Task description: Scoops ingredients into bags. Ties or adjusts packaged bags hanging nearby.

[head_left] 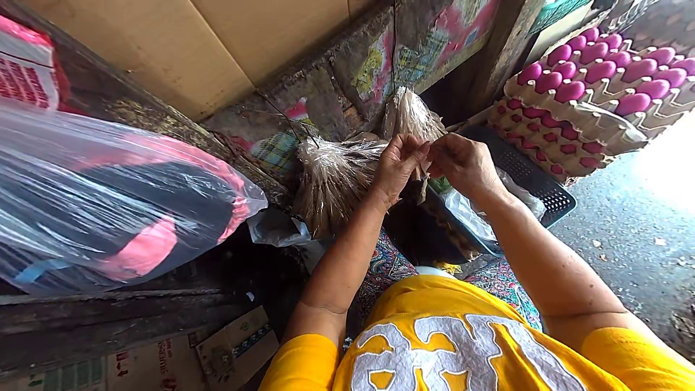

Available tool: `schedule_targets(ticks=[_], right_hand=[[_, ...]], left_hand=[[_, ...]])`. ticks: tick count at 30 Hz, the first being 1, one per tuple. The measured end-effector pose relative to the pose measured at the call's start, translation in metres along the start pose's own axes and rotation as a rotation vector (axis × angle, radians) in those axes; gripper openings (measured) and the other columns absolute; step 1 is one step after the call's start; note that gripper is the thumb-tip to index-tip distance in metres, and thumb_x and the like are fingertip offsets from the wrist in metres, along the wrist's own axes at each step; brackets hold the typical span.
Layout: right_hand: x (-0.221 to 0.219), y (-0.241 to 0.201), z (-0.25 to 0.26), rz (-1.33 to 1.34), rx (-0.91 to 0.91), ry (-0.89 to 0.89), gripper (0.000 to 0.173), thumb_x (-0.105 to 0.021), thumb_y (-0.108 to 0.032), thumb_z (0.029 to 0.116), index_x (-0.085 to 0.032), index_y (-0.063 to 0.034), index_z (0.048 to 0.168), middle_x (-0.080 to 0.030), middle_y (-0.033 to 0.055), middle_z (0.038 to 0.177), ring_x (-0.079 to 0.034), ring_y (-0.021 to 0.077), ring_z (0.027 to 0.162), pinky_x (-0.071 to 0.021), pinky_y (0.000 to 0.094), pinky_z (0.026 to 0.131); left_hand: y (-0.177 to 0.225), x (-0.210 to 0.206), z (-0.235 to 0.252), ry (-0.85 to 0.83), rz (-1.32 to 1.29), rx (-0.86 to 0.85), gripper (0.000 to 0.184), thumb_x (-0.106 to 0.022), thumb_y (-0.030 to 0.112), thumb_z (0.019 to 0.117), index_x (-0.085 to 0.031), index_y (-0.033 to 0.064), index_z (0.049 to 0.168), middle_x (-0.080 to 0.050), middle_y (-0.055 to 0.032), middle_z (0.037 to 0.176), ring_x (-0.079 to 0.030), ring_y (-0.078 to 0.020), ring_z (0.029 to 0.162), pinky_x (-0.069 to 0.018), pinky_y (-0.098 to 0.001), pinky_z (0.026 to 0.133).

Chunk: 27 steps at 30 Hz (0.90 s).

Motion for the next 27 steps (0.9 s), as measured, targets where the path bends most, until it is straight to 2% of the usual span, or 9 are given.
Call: schedule_targets(ticks=[2,5,8,11,14,15,18,21,27], right_hand=[[0.000,0.001,0.003,-0.032,0.019,0.026,0.021,-0.052,-0.014,0.1050,-0.067,0.0007,0.103,-0.071,0.0075,0.085,-0.071,0.0082,0.072,-0.0614,0.0276,0.072],[-0.002,0.009,0.011,0.010,0.006,0.052,0.020,-0.052,-0.013,0.1050,-0.066,0.0008,0.104,-0.071,0.0070,0.086,-0.072,0.0080,0.072,-0.0623,0.0275,0.072],[-0.008,0.018,0.023,0.221,-0.104,-0.029,0.021,-0.051,-0.015,0.1066,-0.059,0.0004,0.119,-0.071,0.0085,0.096,-0.074,0.0133,0.078,-0.0649,0.0321,0.072],[-0.012,0.023,0.040,0.347,-0.226,-0.118,0.031,-0.050,-0.024,0.1067,-0.053,-0.0055,0.131,-0.068,0.0097,0.107,-0.073,0.0208,0.087,-0.0640,0.0405,0.071],[-0.015,0.019,0.063,0.311,-0.231,-0.155,0.031,-0.052,-0.032,0.1063,-0.055,-0.0096,0.128,-0.069,0.0080,0.109,-0.073,0.0205,0.089,-0.0625,0.0406,0.068],[-0.016,0.016,0.071,0.298,-0.222,-0.155,0.032,-0.054,-0.032,0.1061,-0.056,-0.0093,0.128,-0.069,0.0084,0.109,-0.073,0.0209,0.089,-0.0625,0.0410,0.069],[-0.013,0.010,0.095,0.236,-0.211,-0.103,0.025,-0.058,-0.025,0.1055,-0.059,-0.0048,0.120,-0.069,0.0094,0.102,-0.073,0.0194,0.084,-0.0630,0.0390,0.069],[-0.009,0.014,0.110,0.185,-0.265,-0.059,0.018,-0.055,-0.018,0.1064,-0.062,-0.0016,0.111,-0.069,0.0087,0.092,-0.072,0.0152,0.076,-0.0624,0.0337,0.068],[-0.021,0.036,0.116,0.218,-0.350,-0.107,0.022,-0.054,-0.023,0.1075,-0.058,-0.0030,0.116,-0.067,0.0101,0.099,-0.070,0.0175,0.079,-0.0601,0.0361,0.068]], left_hand=[[-0.002,0.001,0.005,0.000,0.013,-0.001,0.013,-0.061,0.001,0.0989,-0.050,0.0077,0.103,-0.060,0.0007,0.092,-0.061,-0.0055,0.087,-0.0529,-0.0253,0.085],[-0.004,0.004,0.014,0.010,0.046,0.040,0.011,-0.061,0.002,0.0989,-0.058,0.0022,0.109,-0.062,-0.0015,0.096,-0.061,-0.0059,0.090,-0.0530,-0.0240,0.087],[0.003,0.010,0.027,0.023,0.118,0.062,0.006,-0.064,0.004,0.0982,-0.062,0.0021,0.103,-0.064,-0.0003,0.088,-0.060,-0.0038,0.078,-0.0515,-0.0204,0.074],[0.015,0.020,0.045,-0.009,0.263,0.064,0.011,-0.066,0.006,0.0978,-0.063,-0.0010,0.106,-0.063,-0.0034,0.092,-0.061,-0.0067,0.080,-0.0539,-0.0238,0.075],[0.030,0.030,0.068,-0.028,0.397,0.029,0.012,-0.069,0.005,0.0953,-0.066,-0.0017,0.105,-0.065,-0.0037,0.090,-0.060,-0.0055,0.077,-0.0513,-0.0220,0.071],[0.036,0.032,0.075,-0.033,0.422,0.019,0.012,-0.070,0.004,0.0946,-0.067,-0.0018,0.104,-0.066,-0.0038,0.091,-0.061,-0.0053,0.079,-0.0528,-0.0222,0.074],[0.048,0.035,0.093,-0.054,0.501,-0.006,0.013,-0.070,0.003,0.0942,-0.067,-0.0024,0.106,-0.067,-0.0059,0.094,-0.064,-0.0067,0.084,-0.0554,-0.0241,0.080],[0.046,0.039,0.103,-0.053,0.545,0.014,0.016,-0.069,0.006,0.0959,-0.066,-0.0028,0.109,-0.067,-0.0076,0.097,-0.062,-0.0075,0.084,-0.0534,-0.0242,0.078],[0.028,0.042,0.111,-0.022,0.557,0.088,0.018,-0.065,0.005,0.0984,-0.065,-0.0046,0.113,-0.066,-0.0109,0.102,-0.062,-0.0095,0.088,-0.0521,-0.0254,0.083]])
Point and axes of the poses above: each hand's wrist, its own z-axis towards the middle knuckle, its own x-axis out of the back of the hand, y = z × x, the point moved 10 cm from there along z, towards the middle knuckle
